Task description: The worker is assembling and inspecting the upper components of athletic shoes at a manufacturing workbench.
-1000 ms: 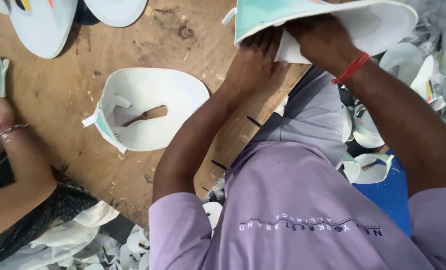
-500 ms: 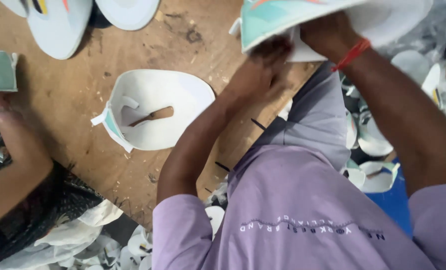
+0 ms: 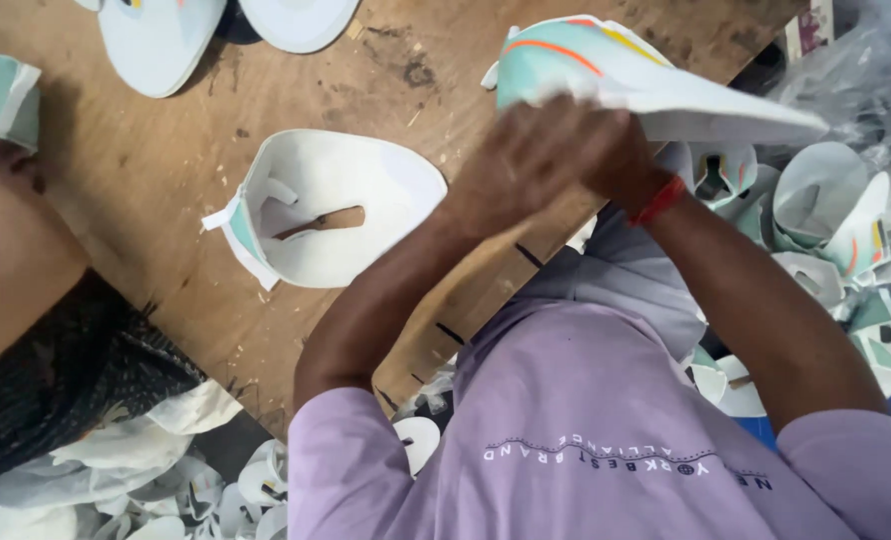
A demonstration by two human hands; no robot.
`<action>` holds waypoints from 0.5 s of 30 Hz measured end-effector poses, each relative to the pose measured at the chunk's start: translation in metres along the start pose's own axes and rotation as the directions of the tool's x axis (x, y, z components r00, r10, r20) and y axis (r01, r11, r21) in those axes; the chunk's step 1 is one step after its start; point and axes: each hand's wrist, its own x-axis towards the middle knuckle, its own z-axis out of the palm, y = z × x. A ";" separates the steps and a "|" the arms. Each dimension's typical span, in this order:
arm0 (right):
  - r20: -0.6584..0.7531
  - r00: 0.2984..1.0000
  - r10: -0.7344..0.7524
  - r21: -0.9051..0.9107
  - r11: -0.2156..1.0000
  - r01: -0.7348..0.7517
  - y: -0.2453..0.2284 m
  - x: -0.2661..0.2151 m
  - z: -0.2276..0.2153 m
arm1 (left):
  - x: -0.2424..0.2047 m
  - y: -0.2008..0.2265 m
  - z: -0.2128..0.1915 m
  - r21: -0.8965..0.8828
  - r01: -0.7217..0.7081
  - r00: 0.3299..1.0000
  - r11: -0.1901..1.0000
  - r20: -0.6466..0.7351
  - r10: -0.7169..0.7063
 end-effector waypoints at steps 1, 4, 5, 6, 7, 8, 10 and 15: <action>-0.063 0.993 -0.101 -0.282 0.956 0.080 -0.016 0.001 -0.007 | 0.009 -0.004 -0.022 0.218 0.089 0.972 0.972 -0.234 -0.037; 0.005 0.997 -0.077 -0.106 0.991 0.077 -0.042 -0.001 -0.011 | 0.020 -0.038 -0.014 0.271 0.380 0.921 0.884 -0.019 -0.390; 0.000 0.996 -0.084 -0.112 0.990 0.083 -0.040 -0.016 0.011 | 0.029 -0.036 -0.007 0.276 0.379 0.922 0.883 -0.027 -0.387; 0.078 0.992 -0.095 -0.078 0.992 0.101 -0.036 -0.030 0.034 | 0.040 -0.035 0.001 0.084 0.528 0.831 0.845 0.151 -0.535; 0.158 0.982 -0.101 -0.040 0.993 0.109 -0.033 -0.047 0.057 | 0.050 -0.033 0.010 -0.083 0.674 0.707 0.734 0.357 -0.610; 0.156 0.983 -0.100 -0.044 0.993 0.108 -0.033 -0.049 0.064 | 0.062 -0.021 0.024 -0.084 0.672 0.710 0.736 0.356 -0.607; 0.228 0.972 -0.060 0.090 0.995 0.041 -0.039 -0.064 0.080 | 0.081 0.011 0.052 -0.602 0.050 0.971 0.797 -0.159 -0.181; 0.047 0.987 0.155 0.356 0.920 -0.162 -0.065 -0.027 0.019 | 0.090 -0.033 0.050 -0.372 0.353 0.933 0.858 0.066 -0.355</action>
